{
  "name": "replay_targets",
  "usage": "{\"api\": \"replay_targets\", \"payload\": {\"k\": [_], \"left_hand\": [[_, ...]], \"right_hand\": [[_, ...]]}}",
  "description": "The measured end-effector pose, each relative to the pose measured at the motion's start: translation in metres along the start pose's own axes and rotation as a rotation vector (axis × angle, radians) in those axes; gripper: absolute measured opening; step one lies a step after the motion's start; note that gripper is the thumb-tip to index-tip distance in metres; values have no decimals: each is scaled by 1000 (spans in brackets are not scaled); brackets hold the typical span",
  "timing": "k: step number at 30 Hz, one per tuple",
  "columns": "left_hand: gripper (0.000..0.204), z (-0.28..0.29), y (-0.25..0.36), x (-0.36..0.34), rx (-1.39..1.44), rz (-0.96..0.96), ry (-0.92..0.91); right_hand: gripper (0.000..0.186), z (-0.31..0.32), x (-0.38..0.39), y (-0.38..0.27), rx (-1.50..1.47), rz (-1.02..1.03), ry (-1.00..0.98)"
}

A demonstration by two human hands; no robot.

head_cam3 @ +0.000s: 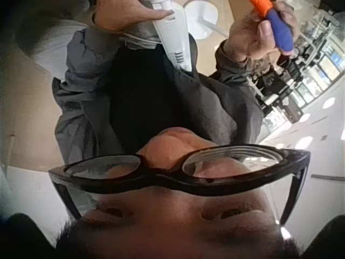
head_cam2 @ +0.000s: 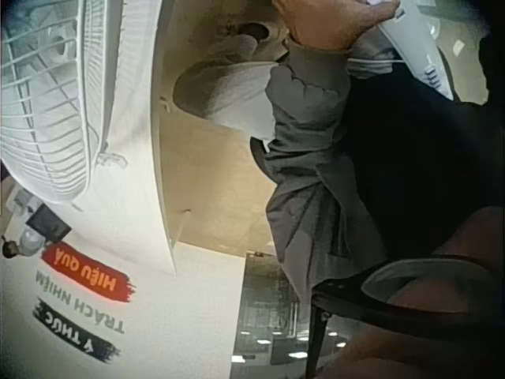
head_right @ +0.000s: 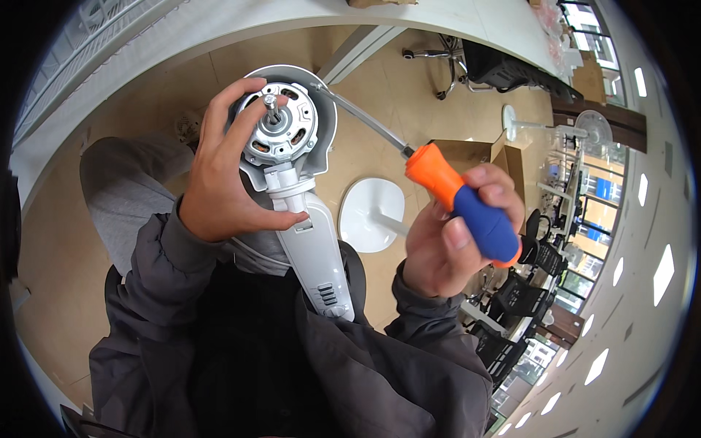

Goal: Using a screwdriver to remove screws from the motor housing of a desk fan.

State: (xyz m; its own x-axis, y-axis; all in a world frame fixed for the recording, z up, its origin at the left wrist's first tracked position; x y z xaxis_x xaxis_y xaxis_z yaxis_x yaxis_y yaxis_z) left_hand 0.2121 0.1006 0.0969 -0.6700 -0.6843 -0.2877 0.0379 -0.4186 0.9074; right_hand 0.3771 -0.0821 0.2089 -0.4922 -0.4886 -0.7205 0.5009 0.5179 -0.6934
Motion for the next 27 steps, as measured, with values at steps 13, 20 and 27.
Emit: {"api": "replay_targets", "payload": {"k": [13,20,27], "left_hand": [[104,0,-1,4,-41,-24,4],[106,-1,-2,5,-57,-23,4],[107,-1,-4,5,-61,-15,5]], "right_hand": [[42,-40,-81,22,167,-136,-307],[40,-66,-84,28,169,-202,-529],[40,-70,-86,29,212,-205,-571]]}}
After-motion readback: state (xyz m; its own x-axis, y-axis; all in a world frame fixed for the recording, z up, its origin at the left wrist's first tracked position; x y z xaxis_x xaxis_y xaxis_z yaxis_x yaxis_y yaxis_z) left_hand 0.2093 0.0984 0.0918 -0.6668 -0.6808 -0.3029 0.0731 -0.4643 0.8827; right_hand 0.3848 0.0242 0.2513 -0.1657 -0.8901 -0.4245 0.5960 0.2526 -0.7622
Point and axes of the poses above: each hand's wrist, its own x-axis away from the middle knuckle, its own z-axis out of the back of the hand, y = z × x, the point moved 9 cm from there along -x, towards the middle knuckle, and after that the axes turned 8 degrees about z, right-handed, at the moved point
